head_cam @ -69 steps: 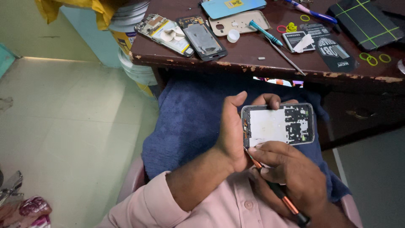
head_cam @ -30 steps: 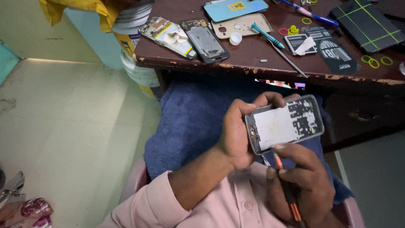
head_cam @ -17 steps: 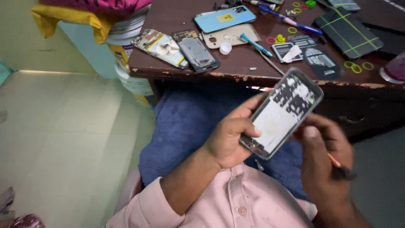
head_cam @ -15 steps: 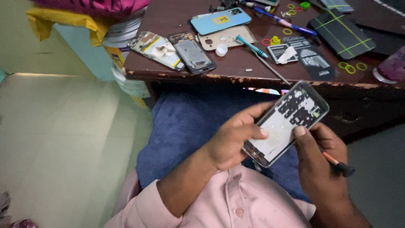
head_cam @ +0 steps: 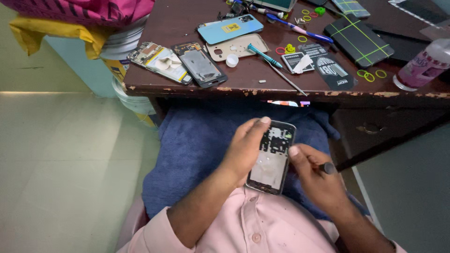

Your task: The person uses a screwdriver to pry and separate the screen assembly from the smartphone's frame. They work along the edges of the device, carefully lifting the display to disconnect internal components.

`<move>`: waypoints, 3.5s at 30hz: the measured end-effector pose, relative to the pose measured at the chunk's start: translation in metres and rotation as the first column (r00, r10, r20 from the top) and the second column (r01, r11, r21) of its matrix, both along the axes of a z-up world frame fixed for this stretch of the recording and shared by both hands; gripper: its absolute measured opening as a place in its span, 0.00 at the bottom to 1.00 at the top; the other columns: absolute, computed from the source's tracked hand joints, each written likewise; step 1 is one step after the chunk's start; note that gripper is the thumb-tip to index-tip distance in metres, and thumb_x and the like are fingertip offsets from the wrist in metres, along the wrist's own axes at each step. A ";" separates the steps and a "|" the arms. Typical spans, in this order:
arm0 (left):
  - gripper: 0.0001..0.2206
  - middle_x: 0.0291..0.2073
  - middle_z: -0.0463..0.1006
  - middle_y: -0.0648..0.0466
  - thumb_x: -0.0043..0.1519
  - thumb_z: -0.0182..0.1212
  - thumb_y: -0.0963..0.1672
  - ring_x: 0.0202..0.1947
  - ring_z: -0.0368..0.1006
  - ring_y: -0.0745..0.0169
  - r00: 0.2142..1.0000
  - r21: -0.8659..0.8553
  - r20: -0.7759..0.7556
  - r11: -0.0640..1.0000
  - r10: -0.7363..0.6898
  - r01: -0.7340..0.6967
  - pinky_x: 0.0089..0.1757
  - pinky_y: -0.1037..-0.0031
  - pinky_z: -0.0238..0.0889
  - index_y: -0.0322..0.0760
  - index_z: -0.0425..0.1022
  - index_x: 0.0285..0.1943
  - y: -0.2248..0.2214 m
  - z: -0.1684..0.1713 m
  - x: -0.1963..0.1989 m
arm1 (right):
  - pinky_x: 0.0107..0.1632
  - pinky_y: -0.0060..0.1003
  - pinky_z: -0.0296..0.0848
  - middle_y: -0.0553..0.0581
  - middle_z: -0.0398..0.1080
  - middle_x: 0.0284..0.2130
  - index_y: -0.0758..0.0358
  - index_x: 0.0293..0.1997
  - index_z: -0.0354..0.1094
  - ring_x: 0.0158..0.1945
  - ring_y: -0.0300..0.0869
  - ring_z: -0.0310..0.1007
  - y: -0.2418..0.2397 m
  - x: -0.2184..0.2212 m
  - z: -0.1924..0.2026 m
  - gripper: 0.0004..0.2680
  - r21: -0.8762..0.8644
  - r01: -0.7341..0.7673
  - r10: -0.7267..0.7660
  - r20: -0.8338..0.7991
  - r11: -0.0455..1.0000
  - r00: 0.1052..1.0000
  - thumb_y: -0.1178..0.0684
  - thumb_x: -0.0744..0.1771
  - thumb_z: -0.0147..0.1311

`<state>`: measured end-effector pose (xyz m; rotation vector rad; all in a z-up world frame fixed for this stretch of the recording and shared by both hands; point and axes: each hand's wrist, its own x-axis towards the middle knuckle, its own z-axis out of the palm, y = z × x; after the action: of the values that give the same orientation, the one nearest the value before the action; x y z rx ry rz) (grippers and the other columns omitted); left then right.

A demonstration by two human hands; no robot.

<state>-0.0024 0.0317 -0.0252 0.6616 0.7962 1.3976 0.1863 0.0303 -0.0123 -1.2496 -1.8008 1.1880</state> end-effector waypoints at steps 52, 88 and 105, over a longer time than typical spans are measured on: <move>0.08 0.35 0.80 0.43 0.71 0.47 0.46 0.39 0.77 0.37 0.602 0.466 -0.665 0.875 0.443 -0.129 0.38 0.53 0.68 0.37 0.67 0.47 -0.006 0.013 -0.011 | 0.67 0.61 0.49 0.57 0.67 0.63 0.54 0.62 0.72 0.72 0.52 0.57 0.155 0.082 0.035 0.22 0.728 -0.356 -0.397 0.641 0.586 0.657 0.40 0.62 0.63; 0.07 0.33 0.80 0.58 0.69 0.62 0.44 0.30 0.74 0.75 0.874 -0.011 -0.377 0.945 -0.307 0.327 0.34 0.80 0.69 0.35 0.77 0.47 -0.006 0.013 -0.027 | 0.44 0.44 0.77 0.60 0.78 0.35 0.65 0.43 0.76 0.38 0.45 0.79 0.204 0.095 0.040 0.07 0.398 0.043 -0.169 0.286 0.916 0.943 0.54 0.64 0.63; 0.16 0.48 0.81 0.40 0.67 0.48 0.47 0.44 0.80 0.51 0.935 0.008 0.319 0.987 -0.157 0.163 0.44 0.62 0.77 0.32 0.71 0.56 -0.013 0.050 -0.024 | 0.46 0.36 0.78 0.58 0.81 0.35 0.68 0.42 0.76 0.40 0.40 0.80 0.076 0.040 -0.009 0.04 -0.017 0.136 -0.135 0.086 0.991 0.987 0.64 0.65 0.59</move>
<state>-0.0261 0.0190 0.0253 0.4586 0.4864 1.3038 0.2259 0.1068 -0.0215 -1.4308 -1.7361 1.0970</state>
